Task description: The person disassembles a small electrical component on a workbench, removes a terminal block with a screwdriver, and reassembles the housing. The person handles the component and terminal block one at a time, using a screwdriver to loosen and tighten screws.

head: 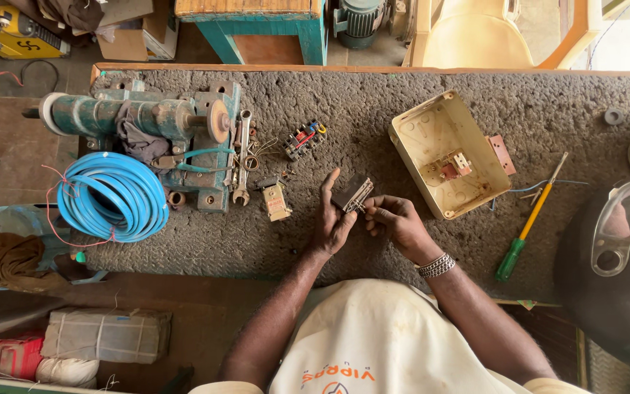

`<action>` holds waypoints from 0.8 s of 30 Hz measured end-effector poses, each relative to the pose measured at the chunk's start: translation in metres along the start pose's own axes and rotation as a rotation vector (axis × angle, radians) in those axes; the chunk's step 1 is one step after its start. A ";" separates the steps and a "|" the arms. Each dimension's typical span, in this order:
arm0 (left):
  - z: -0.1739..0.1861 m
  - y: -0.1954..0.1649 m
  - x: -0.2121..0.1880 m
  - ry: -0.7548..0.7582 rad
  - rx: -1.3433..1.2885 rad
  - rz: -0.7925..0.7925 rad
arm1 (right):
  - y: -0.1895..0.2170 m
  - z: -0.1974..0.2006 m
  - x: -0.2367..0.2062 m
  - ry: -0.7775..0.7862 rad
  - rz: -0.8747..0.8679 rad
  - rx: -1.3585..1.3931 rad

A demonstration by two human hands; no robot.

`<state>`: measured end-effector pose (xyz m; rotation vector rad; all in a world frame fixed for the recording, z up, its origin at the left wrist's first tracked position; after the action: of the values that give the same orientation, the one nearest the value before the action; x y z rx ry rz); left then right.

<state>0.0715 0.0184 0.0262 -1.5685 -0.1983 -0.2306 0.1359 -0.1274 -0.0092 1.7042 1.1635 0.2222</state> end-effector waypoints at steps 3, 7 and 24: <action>0.000 0.000 0.000 0.004 0.069 -0.012 | -0.003 0.004 0.001 -0.045 -0.026 -0.091; -0.001 0.006 -0.001 0.008 -0.003 0.007 | -0.003 0.003 0.003 -0.037 0.022 -0.107; 0.004 0.012 -0.008 -0.001 0.200 0.004 | -0.008 0.003 0.004 -0.076 -0.021 -0.190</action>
<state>0.0672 0.0220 0.0125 -1.3710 -0.2122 -0.2002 0.1348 -0.1264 -0.0185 1.5207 1.0691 0.2452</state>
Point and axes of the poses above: each hand's wrist, its own x-axis towards the middle knuckle, its own z-axis out of the back of the hand, y = z × x, the point moved 7 cm from there along x, towards the middle knuckle, and after that the axes turned 13 degrees about y, right-handed, at the moved point
